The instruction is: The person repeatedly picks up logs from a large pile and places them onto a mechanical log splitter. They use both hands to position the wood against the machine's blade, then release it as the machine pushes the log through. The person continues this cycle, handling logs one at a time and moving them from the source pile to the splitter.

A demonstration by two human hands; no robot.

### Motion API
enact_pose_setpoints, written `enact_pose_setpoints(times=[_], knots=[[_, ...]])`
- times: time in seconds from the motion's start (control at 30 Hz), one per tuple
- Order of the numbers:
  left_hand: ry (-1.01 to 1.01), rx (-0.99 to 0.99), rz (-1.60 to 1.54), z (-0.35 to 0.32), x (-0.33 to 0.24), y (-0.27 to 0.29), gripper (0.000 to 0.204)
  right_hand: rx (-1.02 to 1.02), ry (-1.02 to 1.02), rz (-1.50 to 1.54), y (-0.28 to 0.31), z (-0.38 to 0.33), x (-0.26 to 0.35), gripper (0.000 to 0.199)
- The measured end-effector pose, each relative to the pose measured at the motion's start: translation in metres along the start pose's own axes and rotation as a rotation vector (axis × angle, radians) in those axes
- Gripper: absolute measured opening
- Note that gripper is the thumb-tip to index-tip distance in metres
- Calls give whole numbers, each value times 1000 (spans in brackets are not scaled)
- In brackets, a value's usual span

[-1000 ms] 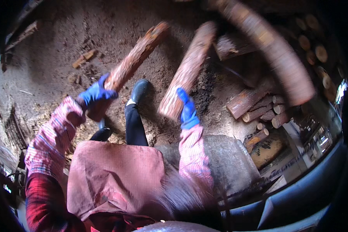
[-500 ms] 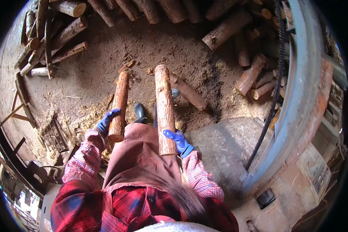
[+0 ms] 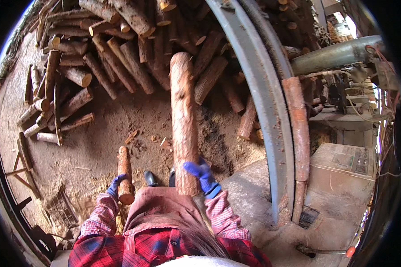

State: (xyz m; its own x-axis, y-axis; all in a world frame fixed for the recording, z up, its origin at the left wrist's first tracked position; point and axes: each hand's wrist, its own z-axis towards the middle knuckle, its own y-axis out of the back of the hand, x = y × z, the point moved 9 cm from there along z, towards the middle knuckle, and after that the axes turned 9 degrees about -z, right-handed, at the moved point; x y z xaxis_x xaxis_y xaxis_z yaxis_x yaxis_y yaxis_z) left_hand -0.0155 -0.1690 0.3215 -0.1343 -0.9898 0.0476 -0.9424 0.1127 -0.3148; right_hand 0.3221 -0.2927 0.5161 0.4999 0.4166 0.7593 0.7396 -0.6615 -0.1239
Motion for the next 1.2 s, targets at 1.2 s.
enact_pose_setpoints(times=[1.2], knots=[[-1212, 735, 1000, -145, -77, -697, 73, -731, 181, -1728, 356, 30, 330, 97]])
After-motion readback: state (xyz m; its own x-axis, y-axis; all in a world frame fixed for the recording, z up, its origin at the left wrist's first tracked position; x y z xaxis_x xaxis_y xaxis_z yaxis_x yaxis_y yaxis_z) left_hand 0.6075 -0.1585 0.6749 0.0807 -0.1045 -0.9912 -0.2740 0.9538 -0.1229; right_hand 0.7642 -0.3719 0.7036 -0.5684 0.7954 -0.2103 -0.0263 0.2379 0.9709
